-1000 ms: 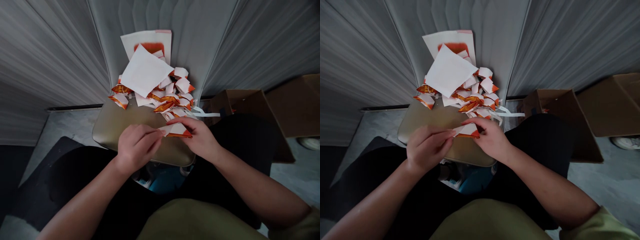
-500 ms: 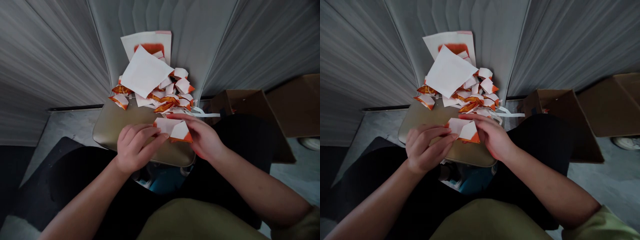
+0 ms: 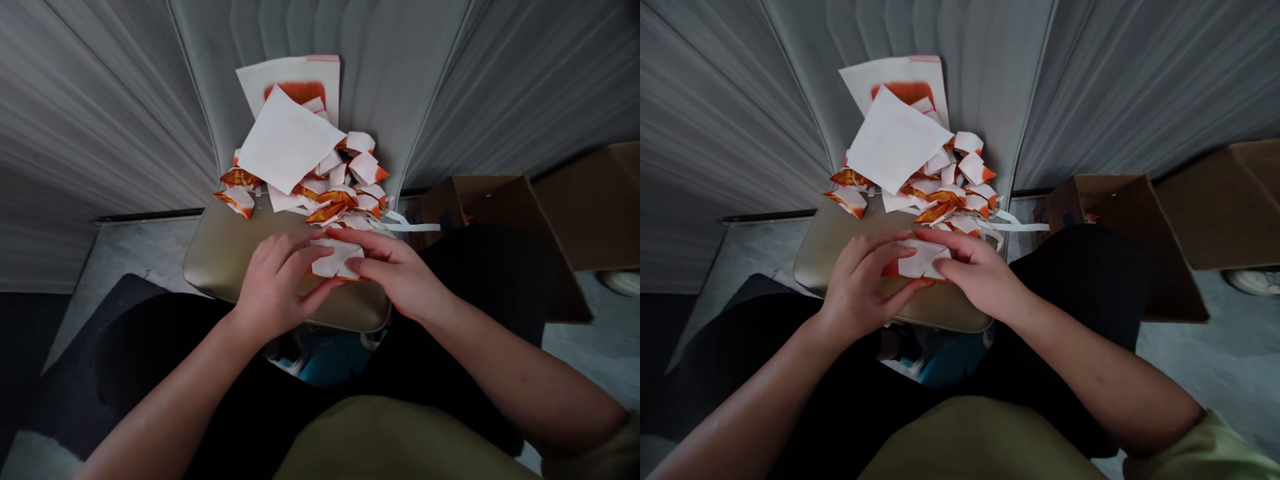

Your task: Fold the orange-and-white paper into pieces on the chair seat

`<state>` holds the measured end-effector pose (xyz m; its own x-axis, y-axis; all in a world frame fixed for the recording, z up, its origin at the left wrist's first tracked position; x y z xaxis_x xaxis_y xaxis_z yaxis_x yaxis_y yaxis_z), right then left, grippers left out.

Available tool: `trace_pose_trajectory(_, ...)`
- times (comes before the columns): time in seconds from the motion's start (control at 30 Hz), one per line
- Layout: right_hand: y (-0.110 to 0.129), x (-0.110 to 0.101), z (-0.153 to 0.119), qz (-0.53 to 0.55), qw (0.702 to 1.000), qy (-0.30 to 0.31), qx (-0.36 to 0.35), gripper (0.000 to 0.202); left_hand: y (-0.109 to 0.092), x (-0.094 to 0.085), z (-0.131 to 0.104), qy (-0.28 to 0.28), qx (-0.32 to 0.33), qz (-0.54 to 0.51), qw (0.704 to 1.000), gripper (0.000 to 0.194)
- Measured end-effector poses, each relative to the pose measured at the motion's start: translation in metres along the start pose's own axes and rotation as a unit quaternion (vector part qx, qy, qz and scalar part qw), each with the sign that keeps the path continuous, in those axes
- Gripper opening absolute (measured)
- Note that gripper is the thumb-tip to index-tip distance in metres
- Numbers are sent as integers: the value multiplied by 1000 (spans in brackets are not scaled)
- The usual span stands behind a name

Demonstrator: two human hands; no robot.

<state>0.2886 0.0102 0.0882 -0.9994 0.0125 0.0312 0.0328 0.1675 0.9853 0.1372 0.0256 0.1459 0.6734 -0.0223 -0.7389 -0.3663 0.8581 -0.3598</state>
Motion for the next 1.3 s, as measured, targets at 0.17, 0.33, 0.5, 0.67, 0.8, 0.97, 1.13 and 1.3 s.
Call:
trace_pose_trajectory(0.17, 2, 2, 0, -17, 1000, 7, -2, 54, 6, 5, 0, 25, -48, -36, 998, 35)
trace_pose_trajectory(0.33, 4, 7, -1, -18, 999, 32, -5, 58, 11, 7, -1, 25, -101, -68, 992, 27)
trace_pose_trajectory(0.5, 4, 10, -1, -37, 998, 41, -8, 58, 9, 5, -2, 19, -93, -43, 995, 24)
trace_pose_trajectory(0.67, -2, 0, 0, -63, 998, -11, 4, 47, 2, 4, -2, 34, -46, -8, 998, 28)
trace_pose_trajectory(0.8, -6, -4, 1, -52, 998, -26, 10, 44, 1, 6, -2, 54, -8, 13, 998, 28)
trace_pose_trajectory(0.97, -11, -3, 1, -10, 999, -27, 25, 43, 5, 8, -4, 66, 9, 10, 998, 27)
trace_pose_trajectory(1.13, -9, -5, 1, 48, 997, -45, 28, 37, 5, 7, -3, 53, 22, 17, 998, 33)
trace_pose_trajectory(1.3, -2, -2, -1, 92, 995, -25, 27, 39, 5, 7, -4, 29, 15, 30, 999, 30)
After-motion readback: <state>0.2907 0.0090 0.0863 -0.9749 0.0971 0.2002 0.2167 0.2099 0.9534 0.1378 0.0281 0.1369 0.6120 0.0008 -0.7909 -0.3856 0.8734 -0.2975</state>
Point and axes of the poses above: each hand's wrist, its own z-axis towards the middle knuckle, its own x-axis out of the palm, y = z × x, the point moved 8 cm from there along z, towards the middle knuckle, and after that the axes turned 3 degrees about -z, right-handed, at the moved point
